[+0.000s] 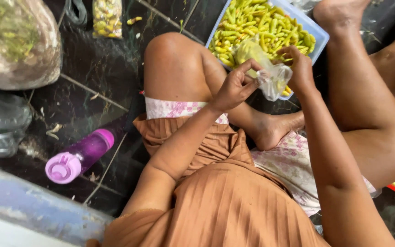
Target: The person packages chili peppers by hand, taking them from a plastic container and placing them into individual plastic bags, then tying the bags closed.
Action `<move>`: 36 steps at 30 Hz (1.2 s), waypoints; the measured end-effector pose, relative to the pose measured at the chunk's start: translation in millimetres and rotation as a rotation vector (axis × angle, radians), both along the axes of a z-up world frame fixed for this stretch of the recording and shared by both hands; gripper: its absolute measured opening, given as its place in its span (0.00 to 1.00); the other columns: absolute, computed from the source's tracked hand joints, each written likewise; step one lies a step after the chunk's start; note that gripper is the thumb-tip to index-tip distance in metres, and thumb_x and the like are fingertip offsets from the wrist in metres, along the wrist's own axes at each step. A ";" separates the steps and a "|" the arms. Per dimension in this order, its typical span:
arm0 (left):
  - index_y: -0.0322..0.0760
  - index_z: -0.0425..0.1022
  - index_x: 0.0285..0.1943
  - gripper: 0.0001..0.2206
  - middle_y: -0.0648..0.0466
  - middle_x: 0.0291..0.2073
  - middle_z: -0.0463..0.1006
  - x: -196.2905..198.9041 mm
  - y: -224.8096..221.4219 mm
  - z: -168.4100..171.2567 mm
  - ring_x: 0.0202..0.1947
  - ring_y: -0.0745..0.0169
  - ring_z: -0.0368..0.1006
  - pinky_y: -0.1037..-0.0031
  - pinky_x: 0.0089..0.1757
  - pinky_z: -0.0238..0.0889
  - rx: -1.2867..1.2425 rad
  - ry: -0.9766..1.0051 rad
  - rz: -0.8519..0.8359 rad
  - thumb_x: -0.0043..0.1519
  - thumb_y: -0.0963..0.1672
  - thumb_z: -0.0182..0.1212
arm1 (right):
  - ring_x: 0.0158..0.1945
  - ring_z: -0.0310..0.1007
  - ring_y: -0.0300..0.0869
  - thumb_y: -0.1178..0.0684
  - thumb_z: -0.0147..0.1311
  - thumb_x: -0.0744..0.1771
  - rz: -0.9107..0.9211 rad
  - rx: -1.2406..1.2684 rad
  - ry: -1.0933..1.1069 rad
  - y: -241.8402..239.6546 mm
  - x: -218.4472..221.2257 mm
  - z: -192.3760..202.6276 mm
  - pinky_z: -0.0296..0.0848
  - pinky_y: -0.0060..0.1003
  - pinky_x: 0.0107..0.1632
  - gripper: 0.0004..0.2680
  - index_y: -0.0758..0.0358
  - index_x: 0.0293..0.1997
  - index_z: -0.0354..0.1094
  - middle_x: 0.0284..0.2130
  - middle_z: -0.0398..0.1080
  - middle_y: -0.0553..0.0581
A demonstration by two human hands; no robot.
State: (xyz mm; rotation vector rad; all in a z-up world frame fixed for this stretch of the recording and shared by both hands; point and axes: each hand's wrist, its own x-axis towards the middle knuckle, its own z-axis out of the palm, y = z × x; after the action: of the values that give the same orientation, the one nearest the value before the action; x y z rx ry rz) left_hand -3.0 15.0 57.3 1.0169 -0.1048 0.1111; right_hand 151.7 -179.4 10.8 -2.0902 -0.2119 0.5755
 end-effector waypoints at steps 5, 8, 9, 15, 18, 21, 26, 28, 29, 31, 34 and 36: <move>0.37 0.68 0.51 0.08 0.63 0.13 0.69 7.1 -4.0 -46.2 0.17 0.82 0.57 0.89 0.24 0.47 0.110 0.061 0.037 0.66 0.40 0.61 | 0.45 0.80 0.49 0.51 0.69 0.67 0.106 -0.122 -0.156 -5.2 7.4 10.6 0.80 0.41 0.44 0.09 0.56 0.51 0.75 0.43 0.77 0.60; 0.38 0.68 0.48 0.07 0.63 0.14 0.71 1.9 -5.4 -43.5 0.18 0.85 0.56 0.90 0.25 0.46 0.069 0.114 0.040 0.67 0.41 0.63 | 0.46 0.79 0.54 0.55 0.67 0.68 0.073 0.032 -0.068 -4.5 4.7 32.7 0.80 0.46 0.46 0.10 0.62 0.54 0.74 0.45 0.75 0.67; 0.38 0.68 0.48 0.07 0.63 0.14 0.71 7.2 -6.4 -39.0 0.18 0.85 0.56 0.90 0.25 0.46 0.072 0.113 0.038 0.67 0.41 0.63 | 0.46 0.79 0.54 0.55 0.67 0.68 0.071 0.036 -0.069 -5.4 4.9 46.9 0.80 0.46 0.46 0.10 0.62 0.54 0.74 0.45 0.75 0.67; 0.43 0.68 0.39 0.07 0.65 0.17 0.66 2.0 -10.4 5.1 0.22 0.85 0.51 0.87 0.28 0.43 -0.037 0.090 0.009 0.64 0.43 0.65 | 0.49 0.75 0.36 0.55 0.61 0.69 0.058 0.154 0.101 -18.0 -6.1 142.0 0.79 0.27 0.53 0.11 0.67 0.56 0.70 0.48 0.73 0.55; 0.41 0.73 0.39 0.06 0.64 0.20 0.76 5.8 -14.8 8.3 0.24 0.87 0.57 0.88 0.30 0.49 -0.023 0.105 -0.003 0.63 0.42 0.67 | 0.47 0.72 0.33 0.55 0.59 0.69 0.091 0.157 0.103 -30.2 -14.3 192.3 0.75 0.22 0.50 0.12 0.66 0.59 0.70 0.47 0.73 0.52; 0.42 0.74 0.36 0.06 0.69 0.17 0.65 10.9 -17.7 19.8 0.25 0.87 0.51 0.88 0.31 0.46 0.040 0.137 0.015 0.61 0.42 0.69 | 0.45 0.70 0.32 0.59 0.58 0.70 0.210 0.120 0.056 -30.5 -26.7 237.4 0.71 0.23 0.53 0.08 0.66 0.54 0.70 0.47 0.73 0.52; 0.41 0.75 0.36 0.06 0.68 0.16 0.66 18.0 -20.3 30.6 0.25 0.87 0.55 0.88 0.32 0.57 0.092 0.144 0.002 0.61 0.44 0.69 | 0.47 0.74 0.34 0.61 0.59 0.66 0.342 -0.106 0.077 -5.0 -47.1 281.7 0.71 0.24 0.56 0.11 0.68 0.53 0.74 0.42 0.78 0.57; 0.41 0.74 0.35 0.07 0.68 0.16 0.64 20.9 -19.0 34.0 0.24 0.87 0.54 0.88 0.31 0.52 0.087 0.137 0.002 0.61 0.44 0.69 | 0.46 0.75 0.34 0.59 0.62 0.67 0.365 -0.164 -0.070 -7.5 -47.8 266.7 0.72 0.25 0.54 0.10 0.64 0.53 0.74 0.41 0.77 0.56; 0.42 0.74 0.35 0.07 0.68 0.16 0.63 22.7 -17.6 35.7 0.23 0.87 0.52 0.88 0.30 0.48 0.081 0.129 0.001 0.61 0.44 0.69 | 0.45 0.76 0.34 0.56 0.65 0.67 0.386 -0.221 -0.217 -8.1 -47.8 259.1 0.73 0.26 0.53 0.09 0.59 0.52 0.75 0.39 0.76 0.54; 0.41 0.73 0.35 0.07 0.69 0.16 0.57 26.1 -15.4 42.3 0.23 0.84 0.47 0.86 0.29 0.42 0.063 0.123 -0.002 0.62 0.44 0.68 | 0.45 0.76 0.38 0.59 0.63 0.69 0.428 -0.199 -0.349 7.0 -57.7 265.8 0.74 0.30 0.51 0.07 0.63 0.52 0.75 0.43 0.75 0.57; 0.41 0.72 0.35 0.08 0.69 0.15 0.51 33.8 -12.0 41.4 0.22 0.82 0.42 0.84 0.27 0.36 0.087 0.110 0.011 0.63 0.45 0.66 | 0.46 0.75 0.46 0.64 0.61 0.71 0.513 -0.125 -0.630 14.9 -62.6 249.5 0.75 0.37 0.48 0.04 0.70 0.51 0.74 0.46 0.74 0.63; 0.41 0.72 0.36 0.09 0.68 0.15 0.51 40.0 -10.9 37.8 0.21 0.83 0.42 0.84 0.27 0.36 0.123 0.103 0.030 0.63 0.46 0.65 | 0.47 0.75 0.51 0.66 0.60 0.72 0.562 -0.076 -0.777 16.9 -64.8 233.1 0.74 0.40 0.47 0.03 0.74 0.50 0.73 0.44 0.73 0.66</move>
State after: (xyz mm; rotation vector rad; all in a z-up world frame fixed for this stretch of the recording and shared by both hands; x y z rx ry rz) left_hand 37.0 4.1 95.1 1.1452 -0.0025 0.0804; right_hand 86.9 -162.5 243.9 -2.2341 -1.2595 0.0484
